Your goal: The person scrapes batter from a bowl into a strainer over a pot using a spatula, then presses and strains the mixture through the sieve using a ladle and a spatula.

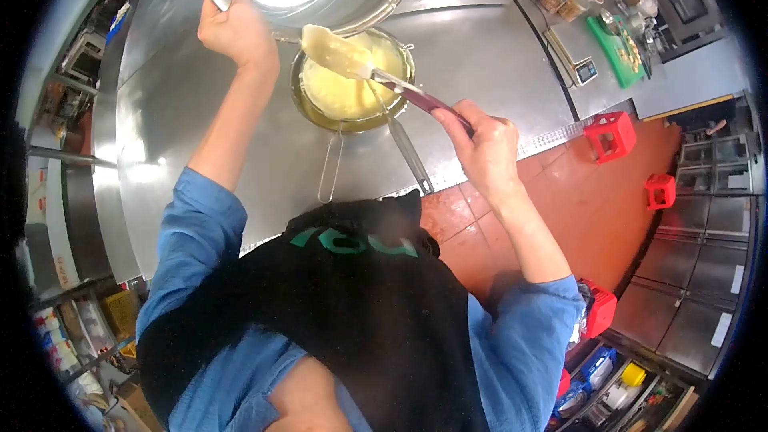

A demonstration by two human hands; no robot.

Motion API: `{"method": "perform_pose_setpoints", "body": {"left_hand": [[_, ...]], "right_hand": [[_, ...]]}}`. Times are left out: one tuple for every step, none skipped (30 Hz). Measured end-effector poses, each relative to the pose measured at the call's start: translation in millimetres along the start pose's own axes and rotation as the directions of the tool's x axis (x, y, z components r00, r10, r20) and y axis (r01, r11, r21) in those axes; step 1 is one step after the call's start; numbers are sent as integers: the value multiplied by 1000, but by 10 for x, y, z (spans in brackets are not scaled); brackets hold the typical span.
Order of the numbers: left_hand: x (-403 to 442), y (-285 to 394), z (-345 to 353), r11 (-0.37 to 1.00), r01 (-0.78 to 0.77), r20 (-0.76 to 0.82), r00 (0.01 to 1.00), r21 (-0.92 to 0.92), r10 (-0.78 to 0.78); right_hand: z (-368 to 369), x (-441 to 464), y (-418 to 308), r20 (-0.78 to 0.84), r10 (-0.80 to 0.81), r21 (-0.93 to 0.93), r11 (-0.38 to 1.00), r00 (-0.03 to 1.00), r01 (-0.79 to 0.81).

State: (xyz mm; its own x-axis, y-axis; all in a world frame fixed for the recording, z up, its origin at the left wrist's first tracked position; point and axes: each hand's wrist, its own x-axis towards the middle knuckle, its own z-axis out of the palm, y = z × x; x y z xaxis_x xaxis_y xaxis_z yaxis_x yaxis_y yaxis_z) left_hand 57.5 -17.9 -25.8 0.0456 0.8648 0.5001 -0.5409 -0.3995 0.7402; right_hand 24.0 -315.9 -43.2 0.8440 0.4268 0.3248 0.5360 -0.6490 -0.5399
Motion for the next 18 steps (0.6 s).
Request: {"method": "perform_pose_setpoints", "body": {"left_hand": [[-16,-24,37,999,14,-13,1000,33,-13],[-24,-46,81,998,28,-28,999,64,-27],[-24,-69,108,994,42,-45,998,96,-38],[-3,-110,109,989,32,-47,999,141,-26],[52,-159,93,983,20,-52,999,182,-11],[114,-192,63,975,8,-57,998,222,5],[177,-186,-14,980,21,-57,998,197,-10],[317,-378,-196,985,18,-44,999,172,-11],[366,-245,-348,976,191,-83,980,107,-182],[396,-54,-453,963,264,-132,958,55,-255],[511,-101,-696,954,297,-139,947,30,-290],[620,3,-898,915,400,-170,906,47,-387],[719,-10,-1171,893,449,-170,880,-1,-443],[812,-44,-1458,849,527,-170,833,-45,-526],[888,-197,-1850,841,540,-150,829,-33,-539],[998,-475,-2321,823,568,-134,814,-26,-566],[1014,-634,-2705,814,580,-164,800,-39,-577],[960,-711,-2919,781,625,-256,754,-3,-605]], "right_hand": [[26,5,0,3,-32,-16,999,999,32],[47,13,1,5,-66,-34,997,998,66],[61,16,11,9,-100,-50,994,995,100],[62,7,44,16,-100,-71,992,995,101],[56,1,90,21,-104,-94,990,994,106],[45,9,137,25,-110,-117,987,994,112],[29,26,180,11,-115,-144,983,993,115],[11,33,225,-4,-116,-171,979,993,114],[7,30,264,-20,-114,-199,974,993,108],[35,36,303,-36,-155,-220,965,987,144],[87,55,347,-50,-194,-240,955,980,177],[138,66,389,-63,-234,-261,942,970,210],[184,80,443,-39,-230,-284,936,972,210],[232,102,496,-16,-228,-307,928,973,213],[265,133,512,9,-229,-329,918,973,219],[274,179,492,5,-202,-309,931,979,194],[277,208,465,7,-172,-289,943,985,167],[286,226,445,10,-139,-271,953,990,137]]}}
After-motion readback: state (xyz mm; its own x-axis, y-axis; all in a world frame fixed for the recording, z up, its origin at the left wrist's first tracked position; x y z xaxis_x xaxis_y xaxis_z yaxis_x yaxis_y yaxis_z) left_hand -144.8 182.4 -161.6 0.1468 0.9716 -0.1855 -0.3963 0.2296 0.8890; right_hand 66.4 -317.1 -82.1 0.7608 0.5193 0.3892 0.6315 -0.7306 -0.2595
